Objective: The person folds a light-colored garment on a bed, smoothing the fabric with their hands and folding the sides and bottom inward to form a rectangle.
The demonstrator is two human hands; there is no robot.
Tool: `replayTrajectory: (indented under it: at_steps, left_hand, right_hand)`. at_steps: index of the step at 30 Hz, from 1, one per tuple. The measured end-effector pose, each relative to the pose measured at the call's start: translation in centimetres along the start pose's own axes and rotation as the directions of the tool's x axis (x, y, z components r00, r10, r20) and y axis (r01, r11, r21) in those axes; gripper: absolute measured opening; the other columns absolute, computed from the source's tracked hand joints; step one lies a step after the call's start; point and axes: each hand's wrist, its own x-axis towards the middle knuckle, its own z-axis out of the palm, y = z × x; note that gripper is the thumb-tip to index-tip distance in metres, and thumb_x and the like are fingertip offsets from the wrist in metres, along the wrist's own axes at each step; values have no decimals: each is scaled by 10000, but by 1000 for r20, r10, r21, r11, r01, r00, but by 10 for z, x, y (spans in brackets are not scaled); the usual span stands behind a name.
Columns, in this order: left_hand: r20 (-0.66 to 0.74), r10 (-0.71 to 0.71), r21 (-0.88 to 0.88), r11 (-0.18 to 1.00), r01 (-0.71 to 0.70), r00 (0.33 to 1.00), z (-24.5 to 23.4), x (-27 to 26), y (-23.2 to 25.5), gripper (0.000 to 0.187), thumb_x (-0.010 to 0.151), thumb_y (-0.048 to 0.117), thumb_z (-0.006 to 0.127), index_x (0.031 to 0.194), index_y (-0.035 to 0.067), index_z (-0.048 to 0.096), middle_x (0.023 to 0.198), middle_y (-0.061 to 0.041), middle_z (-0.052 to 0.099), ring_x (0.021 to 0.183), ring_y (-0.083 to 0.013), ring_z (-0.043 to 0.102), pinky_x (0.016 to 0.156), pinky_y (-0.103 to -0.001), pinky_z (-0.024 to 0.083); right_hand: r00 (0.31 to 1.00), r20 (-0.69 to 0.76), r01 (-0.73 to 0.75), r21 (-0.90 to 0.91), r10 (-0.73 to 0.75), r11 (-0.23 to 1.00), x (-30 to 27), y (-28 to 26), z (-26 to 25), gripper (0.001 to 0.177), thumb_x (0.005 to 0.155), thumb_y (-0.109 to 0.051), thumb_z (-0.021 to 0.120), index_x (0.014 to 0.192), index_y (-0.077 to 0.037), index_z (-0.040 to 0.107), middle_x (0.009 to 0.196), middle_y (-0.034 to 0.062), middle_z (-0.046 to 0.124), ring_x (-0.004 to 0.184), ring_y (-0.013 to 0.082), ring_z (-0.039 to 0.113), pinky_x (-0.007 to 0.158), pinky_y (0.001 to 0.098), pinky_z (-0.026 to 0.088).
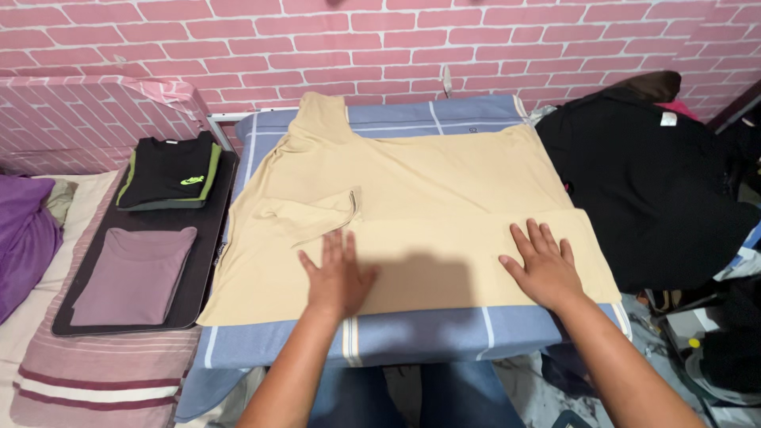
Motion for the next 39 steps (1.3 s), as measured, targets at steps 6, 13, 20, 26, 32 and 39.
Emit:
replayTrajectory:
  at_steps: [6, 13, 20, 26, 32, 39]
  left_hand:
    - [-106, 343, -9, 938, -345, 933, 28, 5, 38, 968, 935, 685, 490, 1602, 31, 240, 1687, -233, 118, 1573, -377, 71, 1177, -729, 47]
    - [-26, 298, -81, 951, -299, 954, 32, 69, 84, 1063, 888, 708, 535, 1617, 37, 149, 1689, -244, 32, 1567, -390, -37, 1226, -558, -34]
    - [-40, 270, -72, 960, -272, 962, 32, 86, 87, 1025, 925, 704, 461, 1617, 36, 106, 1703, -187, 12, 1575, -323, -52, 1231, -559, -58]
    - [26, 398, -63, 916, -396, 917, 39, 72, 138, 949, 933, 665, 462, 1627, 103, 141, 1722, -132, 23, 1586, -277, -29, 1215, -630, -59]
    - [-28, 681, -67, 729, -681, 732, 53, 32, 172, 920, 922, 664, 485, 1610, 106, 235, 1707, -112, 131, 1579, -274, 76, 1216, -646, 14]
    - [-109, 772, 6, 630, -776, 626, 39, -12, 58, 785, 925, 521, 574, 1559, 106, 370, 1670, -115, 277, 1560, -281, 207, 1209, -615, 135]
  right_hand:
    - [999, 2, -43, -30, 43, 999, 24, 3, 1, 815, 929, -696, 403, 1614, -282, 253, 1703, 90, 141, 1570, 277, 94, 1219, 548, 88]
    - [987, 34, -157, 16, 157, 987, 58, 8, 0, 816, 942, -701, 358, 1622, -270, 222, 1714, 71, 109, 1579, 260, 52, 1235, 542, 43]
    - [966, -16, -258, 9, 259, 966, 22, 46, -11, 818, 955, -705, 362, 1623, -250, 235, 1711, 107, 124, 1585, 293, 81, 1224, 566, 122]
    - [922, 61, -386, 117, 381, 915, 40, 48, -24, 861, 931, -700, 396, 1647, -260, 206, 1724, 123, 121, 1567, 324, 170, 1201, 596, 235]
    - [920, 47, -391, 95, 388, 915, 41, 52, -17, 818, 963, -667, 380, 1643, -250, 197, 1718, 114, 110, 1575, 326, 120, 1203, 623, 178]
    - [995, -96, -35, -33, 32, 999, -16, 63, -9, 760, 959, -626, 430, 1588, -212, 327, 1691, 104, 218, 1568, 284, 171, 1203, 581, 168]
